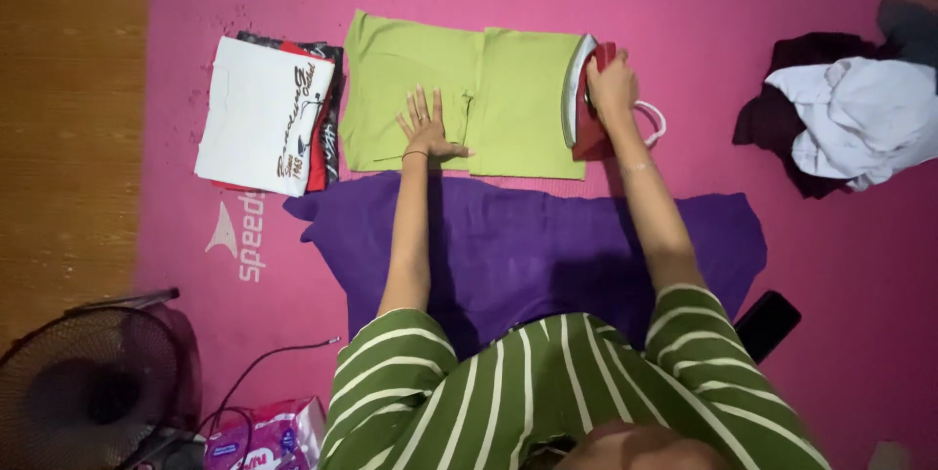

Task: Iron and fold a green shirt on a mat.

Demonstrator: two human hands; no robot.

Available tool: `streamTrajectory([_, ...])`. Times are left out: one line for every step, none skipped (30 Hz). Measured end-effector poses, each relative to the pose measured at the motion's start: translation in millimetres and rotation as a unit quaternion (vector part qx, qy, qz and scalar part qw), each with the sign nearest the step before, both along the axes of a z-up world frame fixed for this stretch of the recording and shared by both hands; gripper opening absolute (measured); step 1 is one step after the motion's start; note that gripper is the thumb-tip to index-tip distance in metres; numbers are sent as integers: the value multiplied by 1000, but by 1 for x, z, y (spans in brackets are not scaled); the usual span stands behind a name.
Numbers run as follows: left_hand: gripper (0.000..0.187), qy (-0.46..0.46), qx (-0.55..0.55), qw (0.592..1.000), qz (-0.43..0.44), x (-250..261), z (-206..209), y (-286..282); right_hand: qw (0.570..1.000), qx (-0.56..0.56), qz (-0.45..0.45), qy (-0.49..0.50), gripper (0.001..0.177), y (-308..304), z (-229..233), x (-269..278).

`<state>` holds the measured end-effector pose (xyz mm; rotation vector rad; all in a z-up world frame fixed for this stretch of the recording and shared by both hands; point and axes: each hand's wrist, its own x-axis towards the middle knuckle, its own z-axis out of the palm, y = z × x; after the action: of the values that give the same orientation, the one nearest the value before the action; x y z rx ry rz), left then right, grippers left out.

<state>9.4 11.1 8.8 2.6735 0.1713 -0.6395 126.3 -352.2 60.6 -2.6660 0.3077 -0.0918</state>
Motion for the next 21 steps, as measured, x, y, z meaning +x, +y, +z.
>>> streamTrajectory([175,-2,-2,1000,0,1,1,0,1000,-2,0,-2,65,1,-2,13])
streamTrajectory([176,2,3,1000,-1,2,2,1,1000,3,-9,-6,65,1,-4,26])
streamTrajectory([177,7,9,1000,-1,1,2,0,1000,8,-17,-10,64,1,-6,38])
streamTrajectory([177,4,7,1000,0,0,3,-3,1000,7,-17,-12,64,2,-2,40])
streamTrajectory([176,8,8,1000,1,0,5,-2,999,20,-29,-6,65,5,3,43])
streamTrajectory([176,11,9,1000,3,0,7,-2,999,34,-40,1,66,8,8,45])
streamTrajectory([176,10,10,1000,2,-1,4,-2,999,35,-41,0,66,8,2,38])
streamTrajectory([175,12,18,1000,-1,-2,2,-2,998,42,-42,4,66,8,-5,31])
streamTrajectory([174,11,26,1000,-4,1,1,-3,998,49,-44,6,66,7,-9,28])
streamTrajectory([174,7,27,1000,-5,2,4,-1,998,50,-45,2,66,10,-8,16])
streamTrajectory([173,6,24,1000,-3,0,5,-2,998,46,-41,14,65,10,-8,0])
streamTrajectory([172,5,22,1000,-1,-2,6,-4,998,43,-37,26,66,10,-9,-16])
streamTrajectory([172,5,20,1000,-5,-5,6,-4,998,42,-41,26,66,13,1,-38])
streamTrajectory([171,-8,12,1000,-5,-9,6,-5,996,62,-34,45,66,17,11,-60])
streamTrajectory([170,-24,6,1000,-4,-7,8,-4,994,84,-26,62,67,23,23,-77])
streamTrajectory([170,-27,7,1000,-7,-6,7,-6,994,84,-29,58,67,21,23,-85])
streamTrajectory([169,-21,8,1000,-3,-6,7,-6,995,76,-20,53,68,21,22,-93])
streamTrajectory([169,-16,8,1000,2,-6,6,-5,996,68,-10,48,69,22,21,-101])
streamTrajectory([169,-18,12,1000,1,-9,-3,-4,996,71,-10,46,69,21,18,-102])
streamTrajectory([168,-37,18,999,1,-13,-12,-3,996,70,0,57,73,20,16,-102])
streamTrajectory([167,-61,25,998,3,-8,-17,1,995,70,13,63,77,22,16,-95])
